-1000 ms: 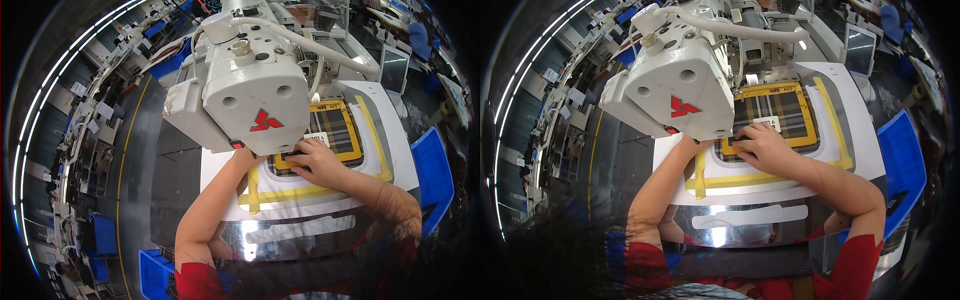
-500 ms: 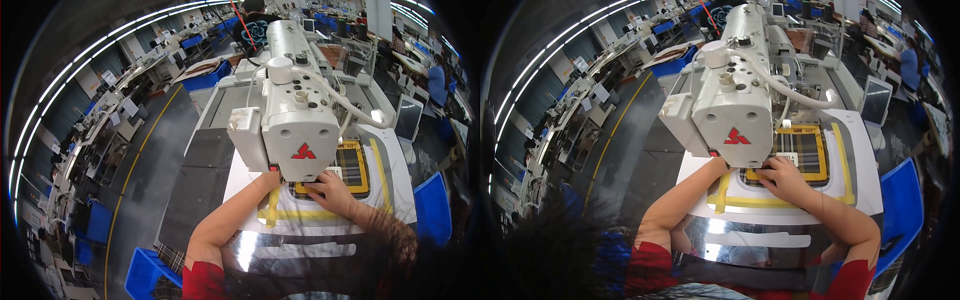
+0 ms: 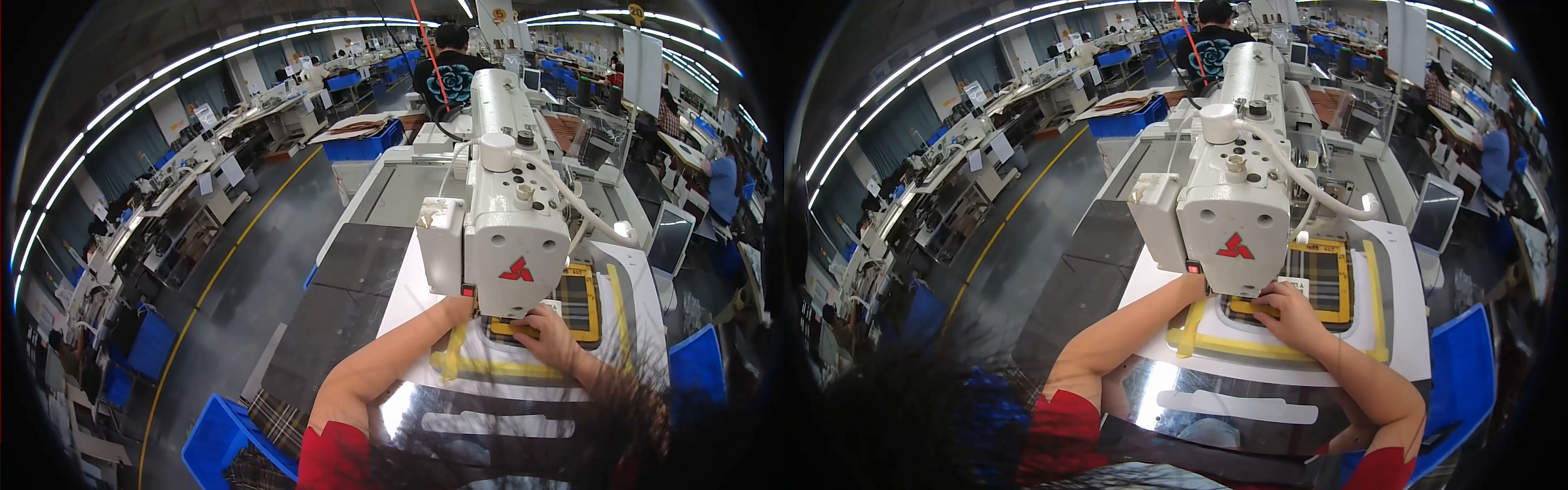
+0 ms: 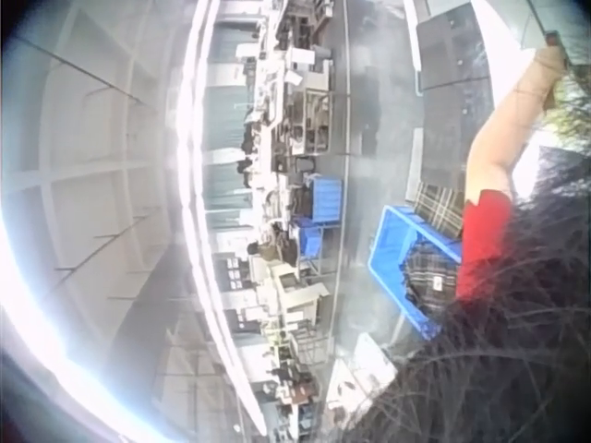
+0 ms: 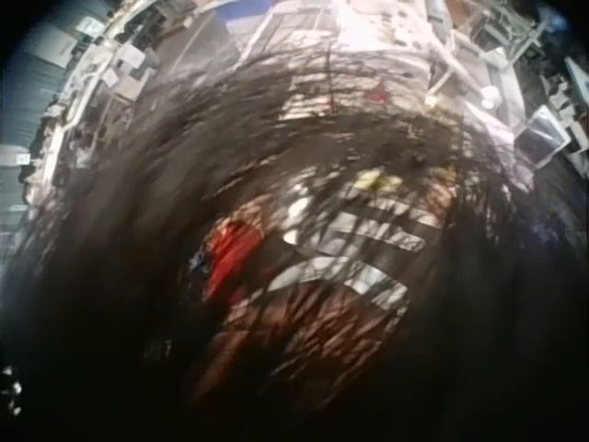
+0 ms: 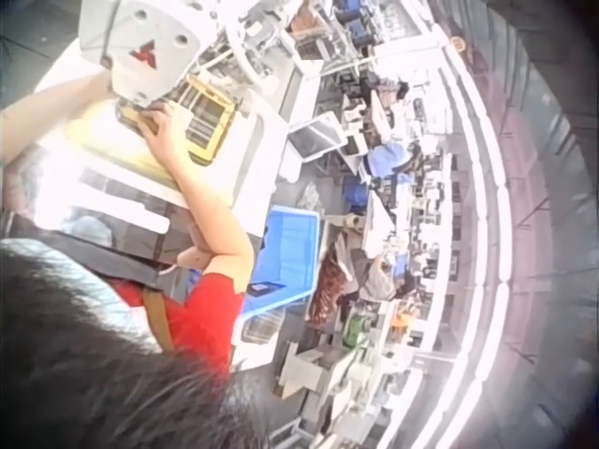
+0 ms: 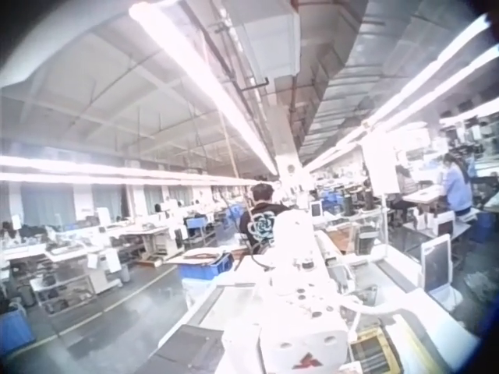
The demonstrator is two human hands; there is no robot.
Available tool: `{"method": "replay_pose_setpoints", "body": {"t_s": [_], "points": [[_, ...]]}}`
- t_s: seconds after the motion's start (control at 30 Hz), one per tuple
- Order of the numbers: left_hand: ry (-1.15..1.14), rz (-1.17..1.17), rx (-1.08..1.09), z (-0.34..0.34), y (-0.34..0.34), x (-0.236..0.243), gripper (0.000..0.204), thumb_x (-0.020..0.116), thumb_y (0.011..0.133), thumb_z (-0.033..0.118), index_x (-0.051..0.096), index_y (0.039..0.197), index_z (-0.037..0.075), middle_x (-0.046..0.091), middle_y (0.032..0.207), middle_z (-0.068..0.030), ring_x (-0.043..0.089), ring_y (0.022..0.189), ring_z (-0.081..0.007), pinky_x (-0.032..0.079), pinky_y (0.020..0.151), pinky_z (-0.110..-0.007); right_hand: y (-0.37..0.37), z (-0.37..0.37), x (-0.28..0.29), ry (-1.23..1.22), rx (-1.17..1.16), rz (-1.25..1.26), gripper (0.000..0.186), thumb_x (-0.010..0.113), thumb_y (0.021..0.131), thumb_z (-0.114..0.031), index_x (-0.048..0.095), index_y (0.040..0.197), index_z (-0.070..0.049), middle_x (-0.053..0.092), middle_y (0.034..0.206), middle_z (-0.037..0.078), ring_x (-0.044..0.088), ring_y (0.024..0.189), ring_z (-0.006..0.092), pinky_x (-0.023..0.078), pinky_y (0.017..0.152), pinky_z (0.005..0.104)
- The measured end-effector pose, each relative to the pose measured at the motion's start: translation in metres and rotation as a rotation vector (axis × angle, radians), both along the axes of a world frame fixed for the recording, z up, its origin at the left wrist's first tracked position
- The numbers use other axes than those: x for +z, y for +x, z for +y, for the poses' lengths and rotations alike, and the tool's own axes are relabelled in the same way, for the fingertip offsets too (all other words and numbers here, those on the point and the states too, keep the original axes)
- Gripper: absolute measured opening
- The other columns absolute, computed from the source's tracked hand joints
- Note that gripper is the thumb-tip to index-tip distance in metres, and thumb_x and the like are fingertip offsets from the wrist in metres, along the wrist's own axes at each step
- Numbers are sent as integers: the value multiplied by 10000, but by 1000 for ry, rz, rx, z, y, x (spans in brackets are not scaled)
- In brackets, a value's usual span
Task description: Operating an industrial sewing machine to stitch plaid fabric panels and brand labels onto leather goods.
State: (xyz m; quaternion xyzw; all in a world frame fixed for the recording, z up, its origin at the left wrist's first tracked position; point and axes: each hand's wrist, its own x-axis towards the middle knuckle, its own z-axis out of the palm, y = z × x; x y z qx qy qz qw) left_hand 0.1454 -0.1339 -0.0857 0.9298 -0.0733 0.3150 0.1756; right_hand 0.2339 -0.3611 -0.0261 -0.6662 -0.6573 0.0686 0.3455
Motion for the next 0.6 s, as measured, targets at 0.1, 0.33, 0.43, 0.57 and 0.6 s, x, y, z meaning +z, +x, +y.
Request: {"method": "replay_pose_setpoints", "body": {"t_s": [0.1, 0.33, 0.43, 0.57, 0.6], "points": [[-19, 19, -6, 10, -6, -5, 398, 641, 795, 115, 613, 1191, 100, 580, 1239, -142, 518, 1180, -342, 404, 1011, -430, -3, 3, 3, 17, 7, 5, 191, 716, 772, -104, 701, 942, -18, 626, 1026, 109, 566, 990, 299, 471, 886, 373], [-57, 57, -34, 16, 7, -8, 408, 648, 789, 119, 611, 1195, 100, 576, 1244, -145, 513, 1186, -346, 403, 1013, -431, 6, -1, 7, -4, 59, 48, 200, 681, 804, -109, 685, 982, -17, 634, 1036, 124, 577, 993, 320, 470, 901, 390], [-68, 78, -39, 20, 2, -9, 413, 651, 786, 121, 610, 1196, 100, 574, 1246, -146, 511, 1189, -347, 402, 1014, -431, 25, 11, 19, -30, 26, 39, 182, 654, 822, -114, 684, 974, -18, 636, 1033, 132, 583, 976, 335, 471, 885, 405], [-94, 114, -54, 19, -11, -17, 418, 654, 783, 122, 608, 1198, 100, 573, 1248, -148, 509, 1191, -349, 401, 1015, -432, 42, 28, 15, 22, 81, -202, 210, 664, 797, -124, 685, 983, -30, 633, 1020, 115, 578, 957, 330, 469, 875, 405], [-147, 81, -31, 12, -14, -9, 349, 639, 791, 83, 624, 1139, 69, 615, 1145, -159, 565, 1090, -347, 444, 942, -406, 44, 28, 12, 10, 70, -294, 229, 670, 796, -151, 683, 995, -39, 627, 1037, 106, 571, 973, 319, 468, 877, 402]]}}
